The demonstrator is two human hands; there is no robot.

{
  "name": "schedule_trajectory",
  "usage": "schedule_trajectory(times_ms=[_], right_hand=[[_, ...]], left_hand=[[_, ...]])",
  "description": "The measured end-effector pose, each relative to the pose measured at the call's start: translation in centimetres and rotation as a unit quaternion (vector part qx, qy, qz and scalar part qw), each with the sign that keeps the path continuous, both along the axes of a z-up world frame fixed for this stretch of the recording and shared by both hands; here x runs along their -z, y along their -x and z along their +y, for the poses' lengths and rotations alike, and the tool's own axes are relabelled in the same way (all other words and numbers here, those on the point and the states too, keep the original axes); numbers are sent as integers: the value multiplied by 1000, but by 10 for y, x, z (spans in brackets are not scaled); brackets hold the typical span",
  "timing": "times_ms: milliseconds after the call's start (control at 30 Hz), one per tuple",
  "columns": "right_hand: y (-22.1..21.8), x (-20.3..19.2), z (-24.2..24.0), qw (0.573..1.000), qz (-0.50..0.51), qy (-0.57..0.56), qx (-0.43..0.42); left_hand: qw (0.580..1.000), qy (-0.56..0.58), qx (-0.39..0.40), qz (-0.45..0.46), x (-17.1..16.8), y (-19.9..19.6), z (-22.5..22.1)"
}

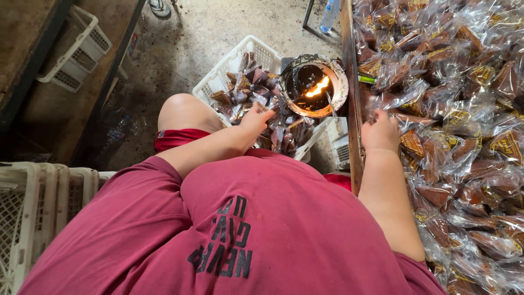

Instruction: Sealing individual plastic bags containing pastries by folding the top and passing it over a small flame.

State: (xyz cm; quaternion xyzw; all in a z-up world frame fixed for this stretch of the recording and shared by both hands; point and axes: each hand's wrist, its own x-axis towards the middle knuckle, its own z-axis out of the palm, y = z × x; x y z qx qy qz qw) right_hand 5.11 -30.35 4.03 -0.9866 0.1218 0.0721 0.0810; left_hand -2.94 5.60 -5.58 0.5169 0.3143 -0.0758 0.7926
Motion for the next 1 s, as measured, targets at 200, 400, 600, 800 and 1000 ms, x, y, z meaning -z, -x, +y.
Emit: schedule_trajectory(times_ms=[200,400,600,800,1000], right_hand=[[4,-3,-5,997,42,-40,41],[-3,3,-3,842,-517,-153,-28],[82,-70,112,761,-314,-521,-224],[66,-34,107,749,-78,-616,-230],[84,-58,121,781,-83,-599,-158]], left_hand=[[986,-100,130,-18,-3,-4,-6],[977,-55,199,-59,-17,0,-9],[915,236,313,-89,-88,26,-33],[966,100,144,-192,-67,11,-29],[949,33,195,-247,-40,4,-32]])
